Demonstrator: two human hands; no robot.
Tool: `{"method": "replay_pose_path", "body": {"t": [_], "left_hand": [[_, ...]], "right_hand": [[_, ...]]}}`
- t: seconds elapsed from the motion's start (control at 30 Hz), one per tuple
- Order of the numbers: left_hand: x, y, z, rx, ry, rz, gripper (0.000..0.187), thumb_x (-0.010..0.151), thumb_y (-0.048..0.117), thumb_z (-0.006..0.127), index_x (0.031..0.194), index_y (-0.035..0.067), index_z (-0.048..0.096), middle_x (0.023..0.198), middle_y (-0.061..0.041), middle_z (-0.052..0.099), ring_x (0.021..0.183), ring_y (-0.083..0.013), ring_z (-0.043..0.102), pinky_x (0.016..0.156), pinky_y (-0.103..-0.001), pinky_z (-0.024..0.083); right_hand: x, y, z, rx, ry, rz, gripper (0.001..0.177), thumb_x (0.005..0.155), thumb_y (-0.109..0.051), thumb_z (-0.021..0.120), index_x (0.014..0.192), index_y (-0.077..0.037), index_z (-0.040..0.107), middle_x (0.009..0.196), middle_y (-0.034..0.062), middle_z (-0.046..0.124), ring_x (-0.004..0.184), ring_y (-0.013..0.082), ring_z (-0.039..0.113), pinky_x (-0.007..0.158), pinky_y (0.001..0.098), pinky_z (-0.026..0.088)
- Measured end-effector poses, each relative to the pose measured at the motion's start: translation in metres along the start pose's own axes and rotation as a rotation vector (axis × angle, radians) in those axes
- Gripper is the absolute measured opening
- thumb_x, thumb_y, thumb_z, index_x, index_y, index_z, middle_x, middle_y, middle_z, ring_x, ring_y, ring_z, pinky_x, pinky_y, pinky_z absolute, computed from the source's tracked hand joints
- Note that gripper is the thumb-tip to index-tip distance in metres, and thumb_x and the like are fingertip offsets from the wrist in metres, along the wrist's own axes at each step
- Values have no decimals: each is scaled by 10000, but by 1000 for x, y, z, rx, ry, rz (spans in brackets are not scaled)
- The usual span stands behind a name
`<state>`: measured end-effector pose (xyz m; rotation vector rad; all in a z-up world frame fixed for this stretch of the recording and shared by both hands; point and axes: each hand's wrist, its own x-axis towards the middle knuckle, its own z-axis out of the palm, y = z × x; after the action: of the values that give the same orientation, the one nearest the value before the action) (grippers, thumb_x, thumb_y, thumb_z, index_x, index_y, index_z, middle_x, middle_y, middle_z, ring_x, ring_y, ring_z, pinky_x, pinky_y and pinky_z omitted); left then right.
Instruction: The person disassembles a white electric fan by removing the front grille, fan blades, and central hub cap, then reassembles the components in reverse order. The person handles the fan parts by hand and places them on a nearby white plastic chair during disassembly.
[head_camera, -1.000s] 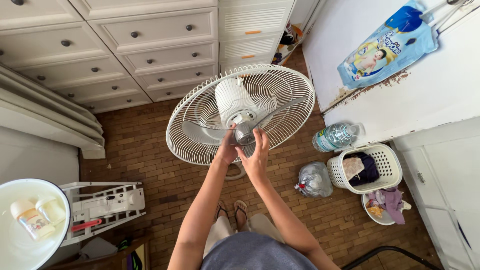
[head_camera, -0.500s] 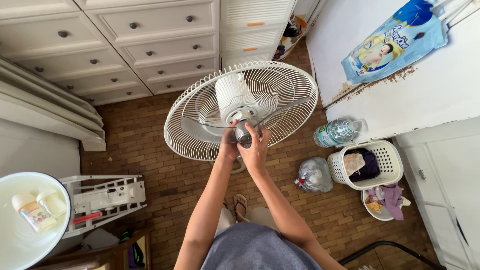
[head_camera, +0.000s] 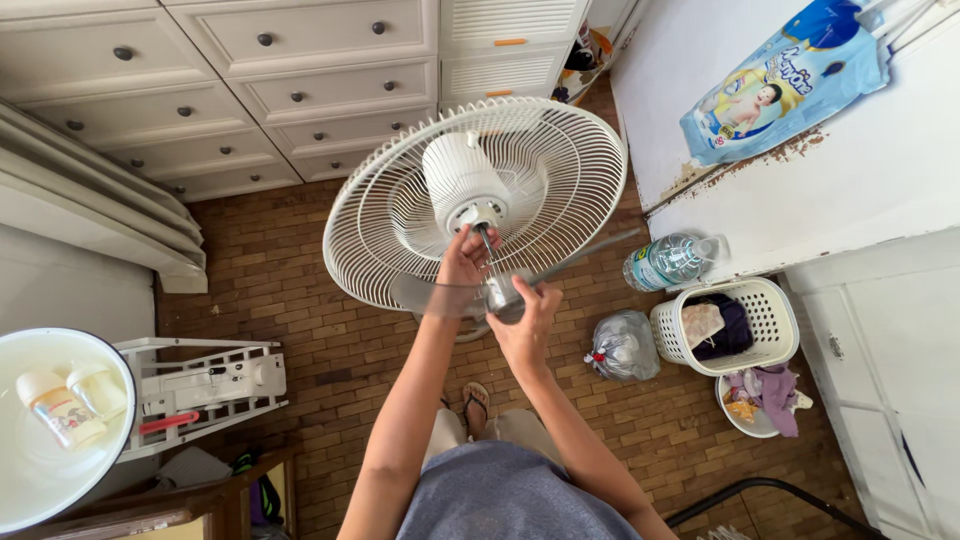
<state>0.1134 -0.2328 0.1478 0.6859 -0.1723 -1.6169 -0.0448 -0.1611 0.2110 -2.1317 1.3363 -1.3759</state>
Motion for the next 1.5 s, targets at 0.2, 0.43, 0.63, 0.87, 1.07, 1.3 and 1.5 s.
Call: {"method": "replay_pose_path", "body": {"t": [0.2, 0.43, 0.63, 0.87, 1.07, 1.3, 1.5], "left_hand": [[-3, -7, -13, 98, 47, 1, 497, 991, 477, 576, 1175, 42, 728, 1256, -124, 724, 1256, -244, 626, 1119, -387, 393], [-57, -26, -44, 395, 119, 119, 446, 1027, 353, 525, 1268, 15, 689, 1277, -133, 726, 1240, -244, 659, 1155, -388, 437], [-106, -50, -49, 614, 139, 220, 409, 989, 196, 611, 1352, 14, 657, 1301, -107, 712, 1216, -200, 644, 1078, -350, 469], [-132, -119, -49, 532, 223, 440, 392, 1037, 87, 575, 1423, 20, 577, 1296, -62, 690, 1182, -153, 631, 1003, -302, 511], [-160, -176, -21, 831, 347, 899, 458, 1002, 87, 629, 1437, -14, 526, 1334, -93, 618, 1257, -171, 562, 1070, -314, 431], [-200, -215, -3, 530, 1006, 814, 499, 936, 109, 702, 1415, 48, 577, 1153, -75, 728, 1018, -137, 682, 856, -279, 560], [-275, -255, -40, 302, 1508, 819, 419, 984, 151, 691, 1378, 24, 634, 1032, -120, 749, 898, -159, 654, 800, -305, 547]], "right_hand": [[-21, 5, -13, 109, 66, 156, 860, 732, -66, 925, 1427, -80, 419, 1315, 191, 423, 1222, 346, 495, 1035, 470, 451], [-42, 9, -18, 152, 1, 247, 874, 735, -99, 916, 1426, -38, 384, 1368, 168, 436, 1304, 348, 454, 1118, 479, 381], [-58, 17, -11, 205, -96, 251, 885, 724, -95, 902, 1442, -46, 386, 1409, 156, 440, 1341, 341, 450, 1147, 473, 371], [-63, 48, -22, 372, -326, 185, 890, 738, -121, 899, 1455, -50, 376, 1406, 173, 431, 1353, 329, 450, 1137, 456, 387], [-64, 67, -41, 411, -611, 155, 953, 751, -169, 923, 1495, -56, 337, 1381, 192, 420, 1294, 343, 452, 1086, 474, 394], [-94, 63, -53, 572, -1004, -18, 882, 826, 65, 733, 1583, -94, 308, 1504, 206, 352, 1410, 321, 418, 1152, 449, 424], [-152, 39, -33, 850, -1447, 76, 801, 852, 90, 670, 1539, -79, 294, 1517, 198, 408, 1392, 312, 496, 1169, 425, 438]]}}
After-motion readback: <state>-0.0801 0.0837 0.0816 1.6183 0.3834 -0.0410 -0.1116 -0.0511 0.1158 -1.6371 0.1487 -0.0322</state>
